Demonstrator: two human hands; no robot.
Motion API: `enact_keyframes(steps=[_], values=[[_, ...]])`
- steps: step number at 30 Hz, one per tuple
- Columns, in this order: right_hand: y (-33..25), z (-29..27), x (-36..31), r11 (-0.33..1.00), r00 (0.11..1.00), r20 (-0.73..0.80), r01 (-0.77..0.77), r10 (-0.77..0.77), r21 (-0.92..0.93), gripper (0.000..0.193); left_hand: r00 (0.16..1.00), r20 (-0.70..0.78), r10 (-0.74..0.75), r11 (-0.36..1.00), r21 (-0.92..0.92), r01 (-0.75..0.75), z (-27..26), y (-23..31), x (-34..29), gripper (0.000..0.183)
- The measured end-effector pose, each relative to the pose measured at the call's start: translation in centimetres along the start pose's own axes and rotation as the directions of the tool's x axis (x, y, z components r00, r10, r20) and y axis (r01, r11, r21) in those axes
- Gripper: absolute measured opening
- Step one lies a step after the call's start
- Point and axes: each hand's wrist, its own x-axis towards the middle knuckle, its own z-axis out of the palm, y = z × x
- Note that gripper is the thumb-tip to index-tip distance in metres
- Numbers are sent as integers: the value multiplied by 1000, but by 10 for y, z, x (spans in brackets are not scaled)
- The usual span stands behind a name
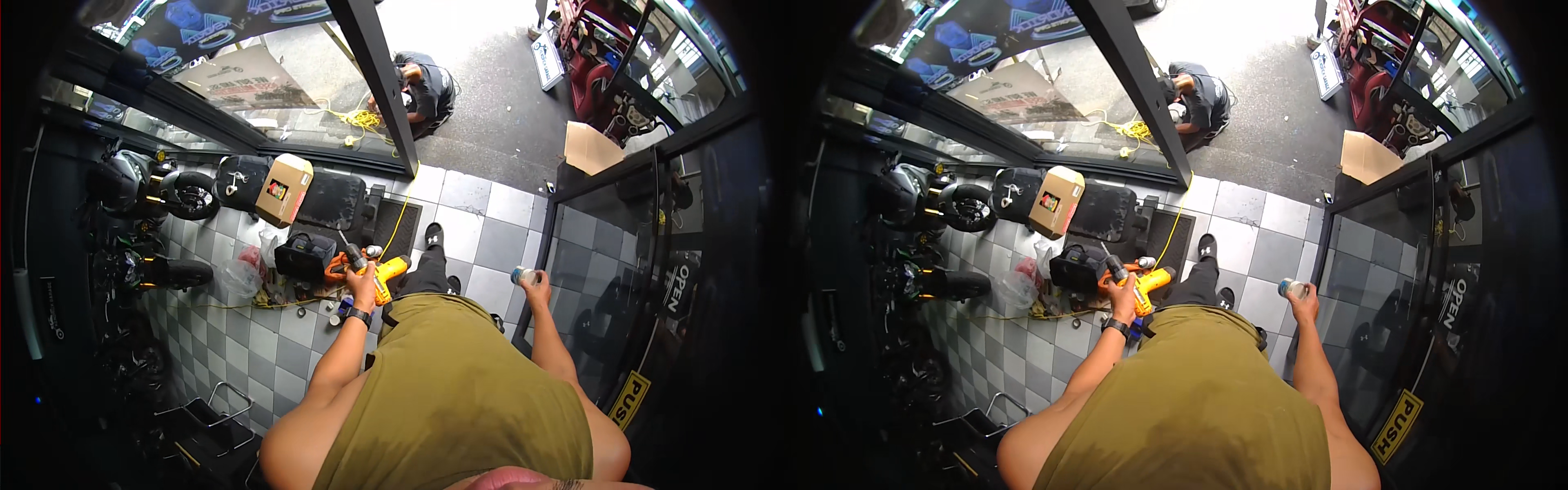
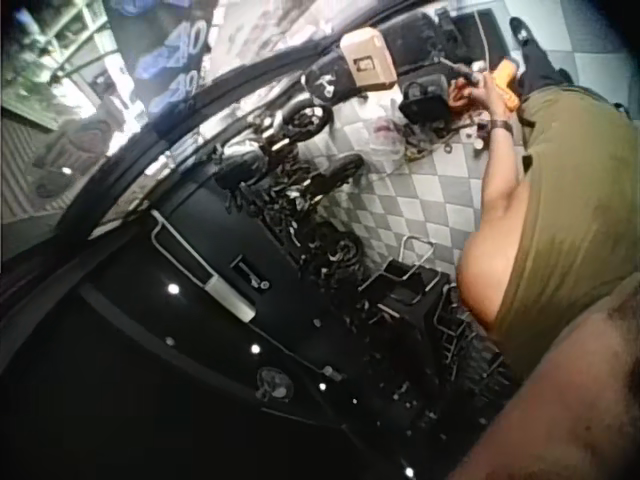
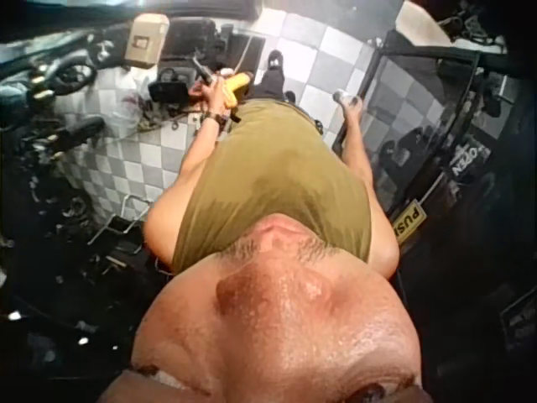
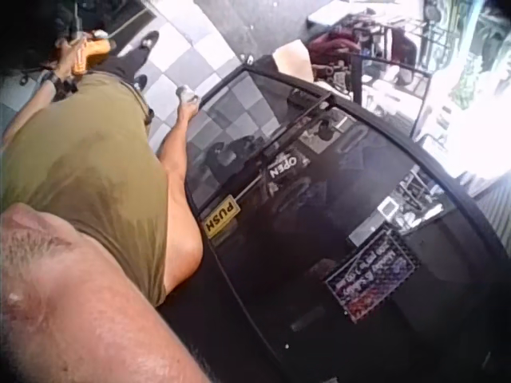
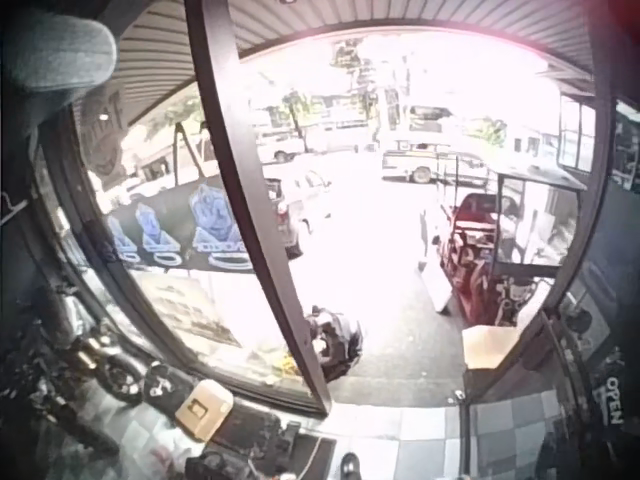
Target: Installing a large commercial sign on the exterior of a building using a drill and screws.
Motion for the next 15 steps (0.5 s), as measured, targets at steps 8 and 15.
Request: enact_keyframes(steps=[8,15], values=[[-19,-34,49,963,966,52,-248,254,-108,67,924,277,264,803,467,-370,168,51,70,45],[-88,-71,138,977,974,-82,-212,213,26,70,843,494,212,686,539,-488,285,120,125,49]])
